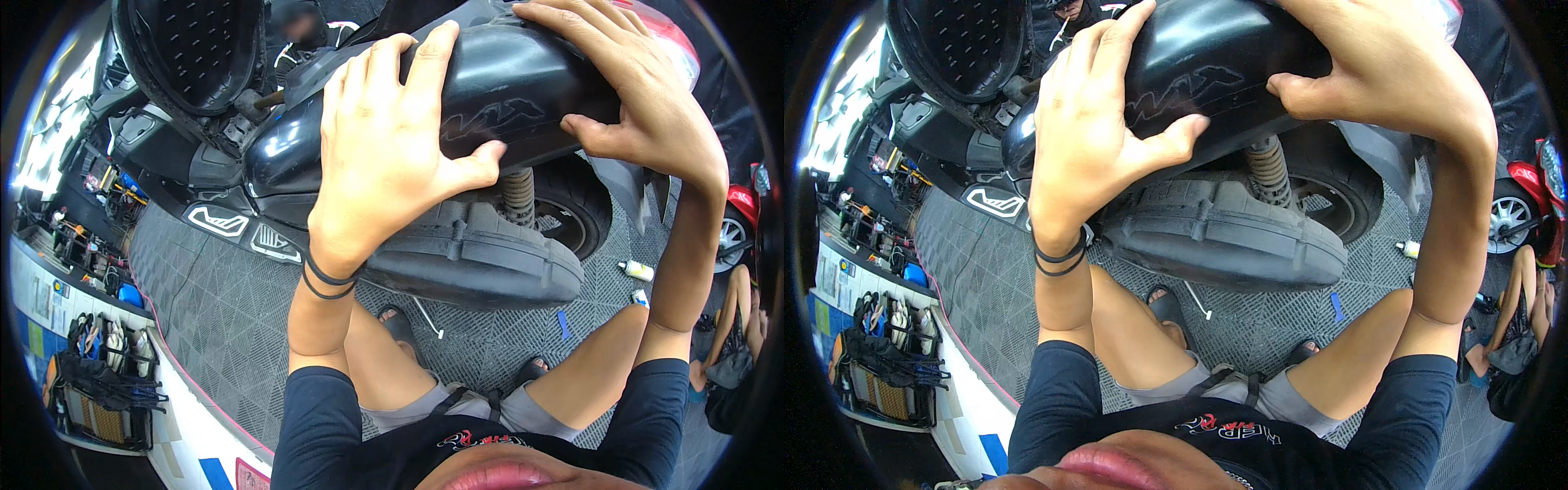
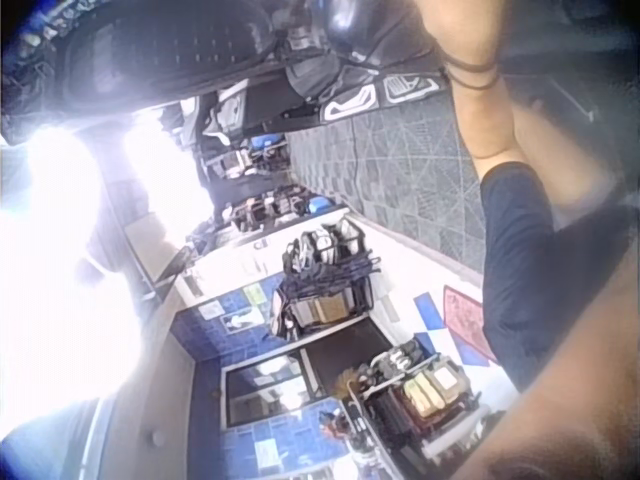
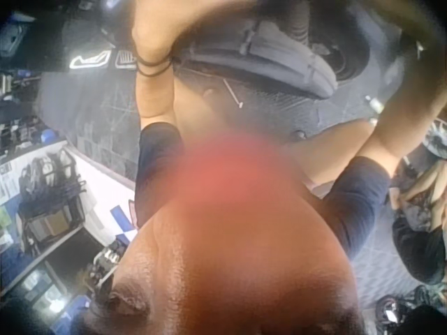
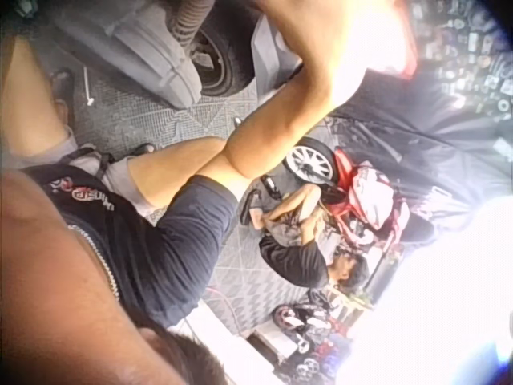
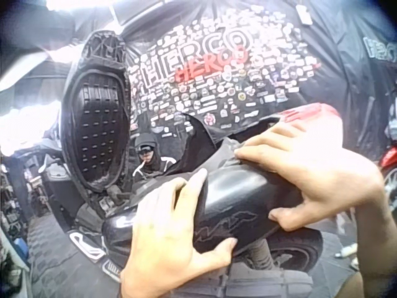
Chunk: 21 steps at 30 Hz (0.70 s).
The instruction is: The person applies a decorative sticker to the rear fender of a scooter. They use a small tool to press the sticker into place and smooth out the edges, then use their fingers to rub the surface and ensure adhesion.
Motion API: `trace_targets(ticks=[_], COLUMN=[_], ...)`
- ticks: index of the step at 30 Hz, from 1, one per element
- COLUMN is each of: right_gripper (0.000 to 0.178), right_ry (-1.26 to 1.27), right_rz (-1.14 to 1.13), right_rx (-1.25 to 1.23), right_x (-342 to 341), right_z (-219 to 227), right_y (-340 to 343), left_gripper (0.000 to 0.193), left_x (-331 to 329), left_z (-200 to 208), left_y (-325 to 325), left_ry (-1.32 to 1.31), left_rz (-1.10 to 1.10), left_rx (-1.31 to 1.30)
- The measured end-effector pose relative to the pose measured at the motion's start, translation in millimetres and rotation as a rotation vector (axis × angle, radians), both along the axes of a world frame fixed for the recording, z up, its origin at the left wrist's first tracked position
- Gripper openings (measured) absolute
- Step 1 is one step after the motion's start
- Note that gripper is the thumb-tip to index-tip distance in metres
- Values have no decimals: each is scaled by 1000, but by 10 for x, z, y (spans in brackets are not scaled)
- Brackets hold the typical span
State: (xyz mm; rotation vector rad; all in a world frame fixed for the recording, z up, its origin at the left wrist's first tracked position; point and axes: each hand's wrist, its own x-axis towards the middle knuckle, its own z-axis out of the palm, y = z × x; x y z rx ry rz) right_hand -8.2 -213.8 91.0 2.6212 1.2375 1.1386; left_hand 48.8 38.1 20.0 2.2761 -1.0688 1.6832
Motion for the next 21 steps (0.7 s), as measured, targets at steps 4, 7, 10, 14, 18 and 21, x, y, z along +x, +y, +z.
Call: trace_targets(ticks=[4, 7, 10, 14, 18, 21], right_gripper=[84, 84, 84, 85, 85, 85], right_ry=[-31, 8, 100, 58, 4, -53], right_rz=[-2, 24, -102, -36, -90, 9], right_rx=[-10, -23, -37, -59, -44, -9], right_x=[16, 12, -96, -2, -72, 29], right_z=[-15, 12, 115, 130, 16, -19], right_y=[-1, -5, 83, -53, 66, 61], left_gripper=[102, 102, 94, 71, 52, 49], left_x=[-168, -128, 54, -339, -563, -991], left_z=[57, 26, 19, 318, 434, 683], left_y=[-96, -30, 92, 406, 869, 1156], left_ry=[6, -30, 24, 237, 218, 110], left_rz=[53, 94, -38, -373, -695, -736], left_rx=[-5, 48, 66, 5, -244, -249])
